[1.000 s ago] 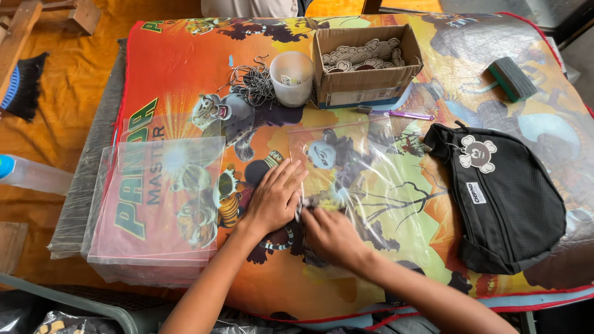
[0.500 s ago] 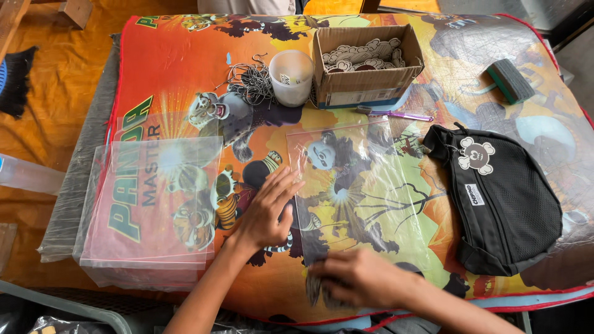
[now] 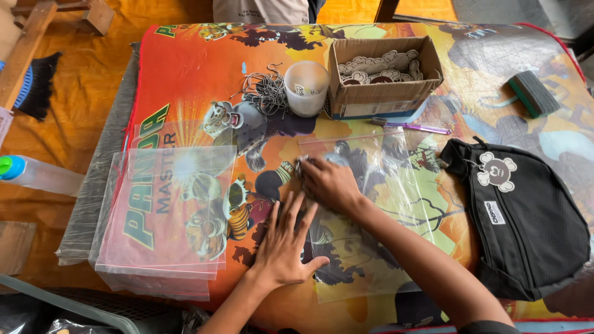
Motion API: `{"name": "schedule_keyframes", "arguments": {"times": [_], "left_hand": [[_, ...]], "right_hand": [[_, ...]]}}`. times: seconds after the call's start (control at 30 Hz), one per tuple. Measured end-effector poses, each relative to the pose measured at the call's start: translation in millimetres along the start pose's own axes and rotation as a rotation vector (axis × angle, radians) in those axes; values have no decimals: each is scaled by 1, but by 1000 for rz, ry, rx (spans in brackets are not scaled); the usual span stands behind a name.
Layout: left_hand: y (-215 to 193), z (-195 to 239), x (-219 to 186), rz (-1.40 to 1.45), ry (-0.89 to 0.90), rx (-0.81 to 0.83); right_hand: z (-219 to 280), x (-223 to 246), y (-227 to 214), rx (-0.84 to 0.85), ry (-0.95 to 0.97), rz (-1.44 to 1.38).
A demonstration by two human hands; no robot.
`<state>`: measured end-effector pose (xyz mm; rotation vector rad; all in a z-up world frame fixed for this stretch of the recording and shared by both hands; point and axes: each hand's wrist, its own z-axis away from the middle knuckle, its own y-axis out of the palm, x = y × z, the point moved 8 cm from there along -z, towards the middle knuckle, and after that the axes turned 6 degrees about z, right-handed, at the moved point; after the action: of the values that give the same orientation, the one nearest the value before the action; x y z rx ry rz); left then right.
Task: The person cleans a black bag with a brush, attaches a bear-shaped keychain to the zipper, and then places the bag into a clear plastic bag. They wipe the plastic bag with a cloth before sealing it.
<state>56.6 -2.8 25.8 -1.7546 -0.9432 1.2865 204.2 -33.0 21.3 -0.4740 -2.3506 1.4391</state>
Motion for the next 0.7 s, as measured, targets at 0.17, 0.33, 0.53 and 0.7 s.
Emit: {"name": "schedule_keyframes", "arguments": {"times": [0.17,0.33,0.53,0.7], "left_hand": [[0,0,-2,67,24,52],[6,4,5,174,25,6],[-1,1,4,151,38,-105],[-3,1,0,66,42,-70]], "right_hand": [[-42,-48,29,27,199,66],[-8,-15,-11,113,200,12],[68,42,-13,291,-97,-23],[22,-33,-20,15,91,146]]}}
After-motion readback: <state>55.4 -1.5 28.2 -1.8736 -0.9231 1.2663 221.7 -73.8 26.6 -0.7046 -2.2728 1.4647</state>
